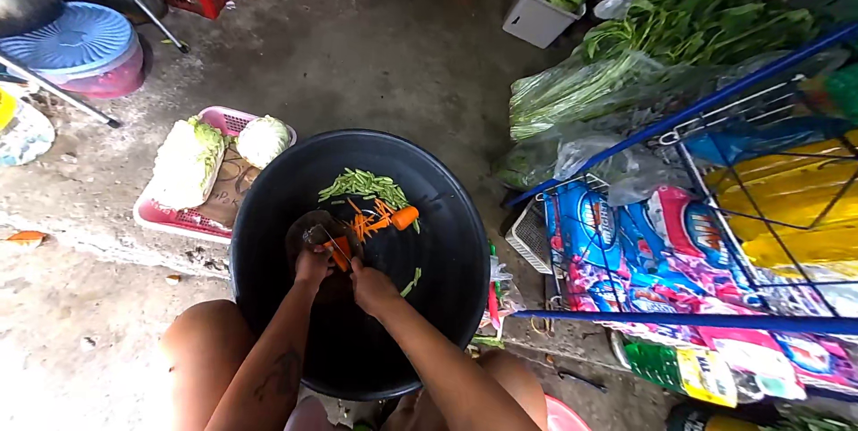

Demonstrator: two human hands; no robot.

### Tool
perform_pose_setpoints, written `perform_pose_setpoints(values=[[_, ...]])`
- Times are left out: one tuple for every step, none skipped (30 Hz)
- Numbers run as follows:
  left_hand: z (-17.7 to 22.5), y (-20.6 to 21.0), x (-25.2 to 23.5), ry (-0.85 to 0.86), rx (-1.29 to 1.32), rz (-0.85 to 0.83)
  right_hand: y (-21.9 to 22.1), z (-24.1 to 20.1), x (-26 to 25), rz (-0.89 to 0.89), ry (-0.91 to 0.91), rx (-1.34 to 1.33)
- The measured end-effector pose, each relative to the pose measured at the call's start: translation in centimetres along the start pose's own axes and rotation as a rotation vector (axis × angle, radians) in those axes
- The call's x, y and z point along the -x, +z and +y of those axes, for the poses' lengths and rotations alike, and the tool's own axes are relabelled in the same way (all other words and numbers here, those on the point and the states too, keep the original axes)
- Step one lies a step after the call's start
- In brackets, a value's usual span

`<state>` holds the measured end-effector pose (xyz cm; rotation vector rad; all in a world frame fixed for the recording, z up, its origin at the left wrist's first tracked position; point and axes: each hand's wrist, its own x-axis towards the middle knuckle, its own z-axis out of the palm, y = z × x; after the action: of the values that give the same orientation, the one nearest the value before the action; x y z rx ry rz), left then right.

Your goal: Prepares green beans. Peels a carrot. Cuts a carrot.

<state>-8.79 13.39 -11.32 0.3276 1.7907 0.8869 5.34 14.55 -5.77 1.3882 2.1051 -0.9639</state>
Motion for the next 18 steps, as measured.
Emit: perform_pose_setpoints(values=[[0.0,0.0,-0.1,0.001,-0.003,-0.001,0.5,0.3,-0.3,0.005,-0.005,-0.017],[0.0,0.0,-0.2,0.002,-0.007,-0.002,1.0,0.6,-0.5,0.011,-0.008,-0.035],[0.0,0.1,-0.2,0.002,-0.01,-0.001,1.5,1.0,-0.7,0.022,-0.01,-0.058],[0.0,0.1,-0.3,0.002,-0.012,0.002,1.9,1.2,-1.0,0.032,-0.01,-0.077],[0.0,0.1,-0.3,0.002,-0.016,0.004,2.3,1.3,-1.1,0.042,-0.008,-0.084],[0.0,0.2,-0.3,0.001,-0.026,0.003,2.6,1.4,-1.3,0.044,-0.004,-0.085],[0.0,0.2,-0.2,0.002,-0.034,0.004,2.8,1.5,-1.5,0.039,0.002,-0.081],[0.0,0.3,-0.1,0.006,-0.039,0.004,3.0,1.6,-1.7,0.027,0.01,-0.071],[0.1,0.2,0.0,0.011,-0.045,0.003,3.1,1.7,-2.0,0.019,0.012,-0.065],[0.2,0.1,0.0,0.019,-0.051,0.003,3.1,1.7,-2.2,0.015,0.007,-0.062],[0.3,0.1,0.0,0.027,-0.057,0.003,3.0,1.7,-2.4,0.014,0.0,-0.061],[0.3,0.1,0.0,0.03,-0.059,-0.005,3.0,1.9,-2.4,0.019,-0.004,-0.063],[0.2,0.1,0.0,0.03,-0.059,-0.013,3.1,2.0,-2.4,0.024,-0.006,-0.063],[0.2,0.0,0.1,0.028,-0.061,-0.014,3.1,2.1,-2.3,0.026,-0.013,-0.065],[0.1,0.0,0.1,0.026,-0.064,-0.017,3.0,2.3,-2.2,0.025,-0.023,-0.07],[0.1,-0.1,0.1,0.028,-0.064,-0.019,2.9,2.4,-2.1,0.029,-0.035,-0.081],[0.1,-0.2,0.0,0.037,-0.057,-0.018,2.7,2.5,-1.9,0.046,-0.046,-0.093],[0.1,-0.3,0.0,0.049,-0.043,-0.021,2.5,2.4,-1.7,0.073,-0.056,-0.105]])
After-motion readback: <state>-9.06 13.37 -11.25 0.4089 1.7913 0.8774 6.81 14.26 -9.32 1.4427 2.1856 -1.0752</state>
